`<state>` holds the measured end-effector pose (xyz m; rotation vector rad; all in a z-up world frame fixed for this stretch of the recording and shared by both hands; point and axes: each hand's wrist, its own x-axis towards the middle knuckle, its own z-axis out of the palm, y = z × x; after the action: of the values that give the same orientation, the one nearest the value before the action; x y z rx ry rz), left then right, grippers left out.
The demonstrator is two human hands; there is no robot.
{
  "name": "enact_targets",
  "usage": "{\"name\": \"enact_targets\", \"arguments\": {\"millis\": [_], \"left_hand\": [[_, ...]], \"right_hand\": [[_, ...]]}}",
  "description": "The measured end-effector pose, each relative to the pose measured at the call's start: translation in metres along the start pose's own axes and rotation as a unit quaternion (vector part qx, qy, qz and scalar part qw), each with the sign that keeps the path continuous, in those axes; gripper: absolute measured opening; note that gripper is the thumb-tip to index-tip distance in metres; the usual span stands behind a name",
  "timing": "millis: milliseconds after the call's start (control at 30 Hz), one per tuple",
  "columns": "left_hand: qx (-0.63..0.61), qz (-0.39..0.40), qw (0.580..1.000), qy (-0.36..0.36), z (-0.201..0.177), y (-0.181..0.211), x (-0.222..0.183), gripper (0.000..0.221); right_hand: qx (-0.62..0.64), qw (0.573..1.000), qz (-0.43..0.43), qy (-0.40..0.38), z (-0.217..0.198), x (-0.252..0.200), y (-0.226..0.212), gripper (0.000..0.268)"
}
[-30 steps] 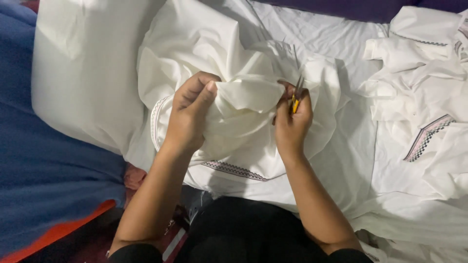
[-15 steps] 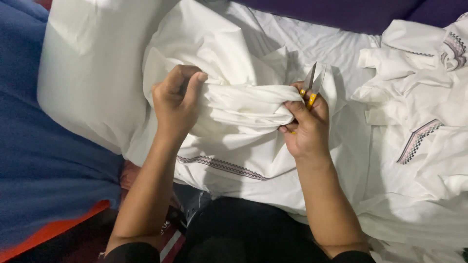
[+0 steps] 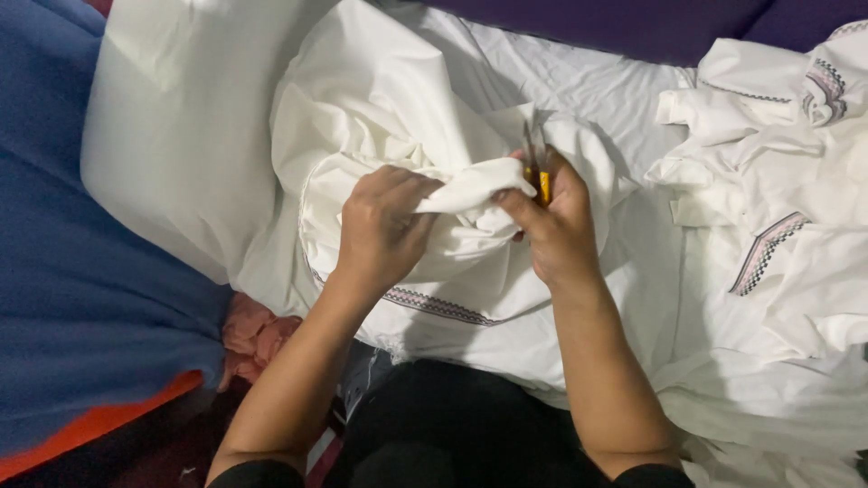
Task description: Trimming loose threads and finishing edges of white fabric garments using scissors.
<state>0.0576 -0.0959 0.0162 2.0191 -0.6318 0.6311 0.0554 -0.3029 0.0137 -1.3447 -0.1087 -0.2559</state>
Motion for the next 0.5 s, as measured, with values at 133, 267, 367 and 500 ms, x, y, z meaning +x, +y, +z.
{"name": "enact_targets", "arguments": {"millis": [133, 267, 367, 500], "left_hand": [[0.011, -0.114, 0.993, 0.032, 0.006, 0.002, -0.009, 0.008], [-0.025, -0.145, 0.988, 0.055, 0.017, 0.008, -0.019, 0.009], [-0.084, -0.155, 0.984, 0.027, 0.025, 0.025, -0.028, 0.005], [-0.2, -0.254, 0.946, 0.027, 0.027, 0.007, -0.039, 0.008]], "right_hand": [[-0.291, 0.94, -0.097, 0.148, -0.009, -0.028, 0.008, 0.051], [-0.231, 0.959, -0.012, 0.161, 0.004, -0.06, 0.028, 0.037], [-0.22, 0.965, 0.052, 0.129, 0.016, -0.064, 0.025, 0.028], [-0.109, 0.976, 0.101, 0.159, 0.007, -0.063, 0.064, 0.012]]}}
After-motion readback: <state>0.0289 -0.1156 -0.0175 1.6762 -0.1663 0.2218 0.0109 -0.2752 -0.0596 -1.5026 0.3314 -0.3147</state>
